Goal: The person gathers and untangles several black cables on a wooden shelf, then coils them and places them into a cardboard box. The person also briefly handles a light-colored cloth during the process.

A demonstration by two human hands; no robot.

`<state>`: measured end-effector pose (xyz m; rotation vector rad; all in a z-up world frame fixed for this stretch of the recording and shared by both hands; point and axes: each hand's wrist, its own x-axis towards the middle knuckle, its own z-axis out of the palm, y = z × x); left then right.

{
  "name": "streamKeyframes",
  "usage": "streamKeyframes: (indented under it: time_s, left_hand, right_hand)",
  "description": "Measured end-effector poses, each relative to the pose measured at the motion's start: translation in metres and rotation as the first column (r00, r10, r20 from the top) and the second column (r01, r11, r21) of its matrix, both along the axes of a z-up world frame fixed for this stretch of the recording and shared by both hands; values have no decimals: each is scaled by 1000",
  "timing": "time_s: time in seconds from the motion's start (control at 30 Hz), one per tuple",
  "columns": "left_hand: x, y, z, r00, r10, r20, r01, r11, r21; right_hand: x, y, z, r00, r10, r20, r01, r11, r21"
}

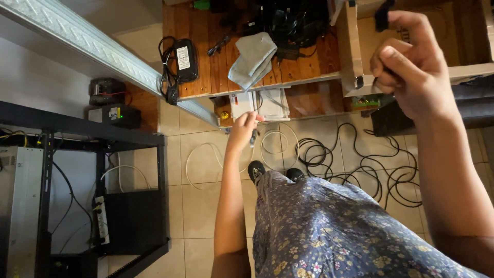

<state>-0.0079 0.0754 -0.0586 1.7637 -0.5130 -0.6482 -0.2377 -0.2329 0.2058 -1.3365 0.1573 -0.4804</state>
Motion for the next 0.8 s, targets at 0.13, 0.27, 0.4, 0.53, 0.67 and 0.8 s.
streamKeyframes:
  time_s: [0.13, 0.27, 0.4, 0.53, 0.67, 0.8]
  left_hand:
    - [-15, -4, 33, 999, 13, 46, -10, 998, -60]
    - [-28, -7, 55, 974, 70, 214, -66, 997, -28]
    - [-33, -24, 69, 930, 159, 333, -166, 986, -7]
    - [-50, -42, 109, 989, 149, -17, -149, 960, -236]
    - [-68, -58, 147, 951, -36, -307, -84, 926, -368]
    - [-73, -58, 162, 929, -184, -322, 30, 903, -428]
  right_hand:
    - [11, 9, 1, 997, 72, 8, -72, 997, 12]
    - [19, 14, 0, 996, 92, 20, -93, 994, 61]
    - [24, 19, 2, 993, 109, 44, -112, 989, 96]
    - [26, 27, 4, 987, 131, 89, -139, 987, 86]
    - [27, 34, 5, 992, 117, 46, -122, 984, 130]
    - [32, 42, 0, 984, 147, 105, -169, 957, 234]
